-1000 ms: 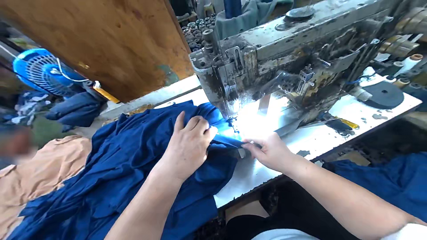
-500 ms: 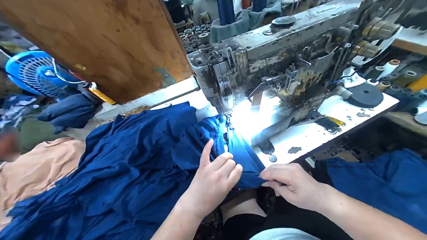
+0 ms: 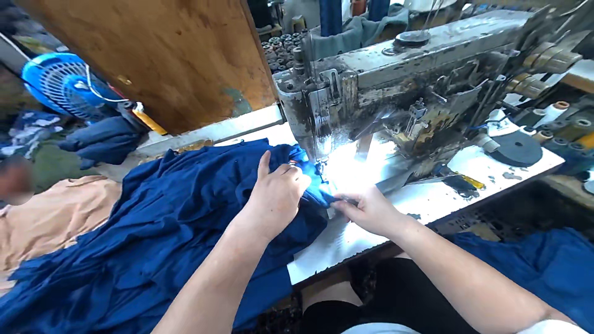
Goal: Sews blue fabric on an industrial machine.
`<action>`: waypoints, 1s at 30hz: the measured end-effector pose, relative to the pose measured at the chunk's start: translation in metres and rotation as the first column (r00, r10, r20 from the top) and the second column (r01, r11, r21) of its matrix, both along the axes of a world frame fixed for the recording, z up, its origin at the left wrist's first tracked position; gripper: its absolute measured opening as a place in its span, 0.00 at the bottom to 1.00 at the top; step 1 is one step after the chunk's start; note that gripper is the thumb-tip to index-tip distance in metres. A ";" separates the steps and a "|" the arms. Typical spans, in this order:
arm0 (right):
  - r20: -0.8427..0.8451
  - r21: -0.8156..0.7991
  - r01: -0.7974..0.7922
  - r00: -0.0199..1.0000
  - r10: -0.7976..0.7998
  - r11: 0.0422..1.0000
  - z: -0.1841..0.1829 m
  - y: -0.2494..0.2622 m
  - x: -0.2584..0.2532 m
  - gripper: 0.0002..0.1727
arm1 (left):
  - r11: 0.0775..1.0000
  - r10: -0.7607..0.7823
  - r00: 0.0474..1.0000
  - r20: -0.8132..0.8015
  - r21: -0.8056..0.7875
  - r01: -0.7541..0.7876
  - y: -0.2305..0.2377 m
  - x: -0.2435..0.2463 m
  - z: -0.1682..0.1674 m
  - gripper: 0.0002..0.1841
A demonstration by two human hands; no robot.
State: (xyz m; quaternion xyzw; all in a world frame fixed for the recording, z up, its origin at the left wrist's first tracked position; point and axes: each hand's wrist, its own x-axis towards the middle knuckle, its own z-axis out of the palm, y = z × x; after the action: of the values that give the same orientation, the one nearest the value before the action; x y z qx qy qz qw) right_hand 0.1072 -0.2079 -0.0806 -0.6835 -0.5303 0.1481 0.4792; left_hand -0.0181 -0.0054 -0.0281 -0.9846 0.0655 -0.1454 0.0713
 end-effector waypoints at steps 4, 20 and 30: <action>-0.082 -0.167 -0.056 0.996 0.043 0.984 0.016 -0.020 -0.017 0.14 | 0.979 -0.127 0.979 -0.161 -0.180 0.097 -0.035 -0.014 -0.003 0.24; 0.010 0.249 0.089 0.995 -0.095 0.964 -0.030 -0.009 -0.015 0.10 | 0.987 -0.162 0.986 0.042 0.019 0.161 0.014 -0.008 -0.005 0.14; 0.016 0.388 0.038 0.999 -0.049 0.921 -0.043 -0.016 -0.023 0.18 | 0.920 0.299 0.954 -0.032 -0.256 -0.297 -0.078 -0.015 -0.005 0.16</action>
State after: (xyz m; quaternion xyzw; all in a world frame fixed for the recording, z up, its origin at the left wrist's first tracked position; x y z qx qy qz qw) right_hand 0.0844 -0.2242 -0.1232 -0.5889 -0.5399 0.0209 0.6010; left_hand -0.0331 -0.0833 -0.0326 -0.9834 -0.1047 -0.1438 -0.0359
